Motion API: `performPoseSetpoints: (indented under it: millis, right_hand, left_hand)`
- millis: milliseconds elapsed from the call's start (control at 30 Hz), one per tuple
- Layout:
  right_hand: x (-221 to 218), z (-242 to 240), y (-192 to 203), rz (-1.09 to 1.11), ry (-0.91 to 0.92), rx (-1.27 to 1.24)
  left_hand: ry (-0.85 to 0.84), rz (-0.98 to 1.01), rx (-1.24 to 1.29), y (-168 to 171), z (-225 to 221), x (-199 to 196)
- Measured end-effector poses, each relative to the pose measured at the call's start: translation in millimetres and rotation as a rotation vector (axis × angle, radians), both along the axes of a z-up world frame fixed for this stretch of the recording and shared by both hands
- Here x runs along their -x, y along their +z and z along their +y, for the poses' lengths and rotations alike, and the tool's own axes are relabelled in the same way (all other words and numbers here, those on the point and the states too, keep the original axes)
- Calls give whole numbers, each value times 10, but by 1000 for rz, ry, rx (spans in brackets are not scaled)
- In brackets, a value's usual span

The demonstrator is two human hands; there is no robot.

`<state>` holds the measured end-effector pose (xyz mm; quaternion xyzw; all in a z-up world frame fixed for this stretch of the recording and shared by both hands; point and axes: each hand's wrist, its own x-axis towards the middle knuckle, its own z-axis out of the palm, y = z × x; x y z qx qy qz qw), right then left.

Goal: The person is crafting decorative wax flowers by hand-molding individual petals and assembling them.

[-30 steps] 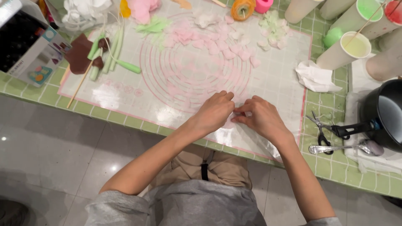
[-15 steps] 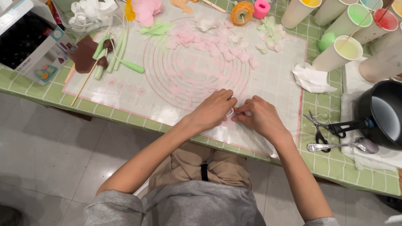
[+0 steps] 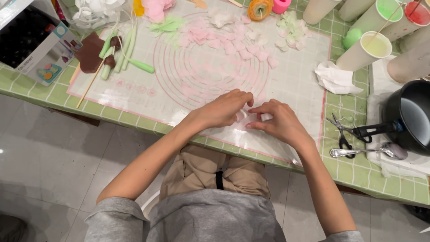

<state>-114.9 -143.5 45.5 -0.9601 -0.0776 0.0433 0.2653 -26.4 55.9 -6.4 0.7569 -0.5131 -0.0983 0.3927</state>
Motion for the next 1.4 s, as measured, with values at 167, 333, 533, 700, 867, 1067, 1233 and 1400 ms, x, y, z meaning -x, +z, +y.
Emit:
performPoseSetpoints:
  millis: [167,333,533,700,867,1067,1233,1400]
  right_hand:
    - [-53,99,-132,34,-31,-28]
    - [-37,186,-206,-79,59,13]
    - [45,294,-310,-53,-62,10]
    - [80,317,-412,-105,-111,-46]
    - [92,339,-407,-138,-133,-89]
    - [115,331,-366,-99,-166,-118]
    - [151,323,-174,-99,-165,-182]
    - [150,163,-423,-94,-278,-554]
  left_hand:
    - [-21,30,-115,46,-60,-39]
    - [-61,13,-82,76,-13,-48]
    - [-57,-13,-39,93,42,11]
    - [-67,-75,-79,35,64,-9]
    - [-106,-36,-65,26,36,-45]
    - [-113,57,-57,57,57,-129]
    - [-51,208,-12,157,125,-160]
    - [58,588,333,-110,7,-150]
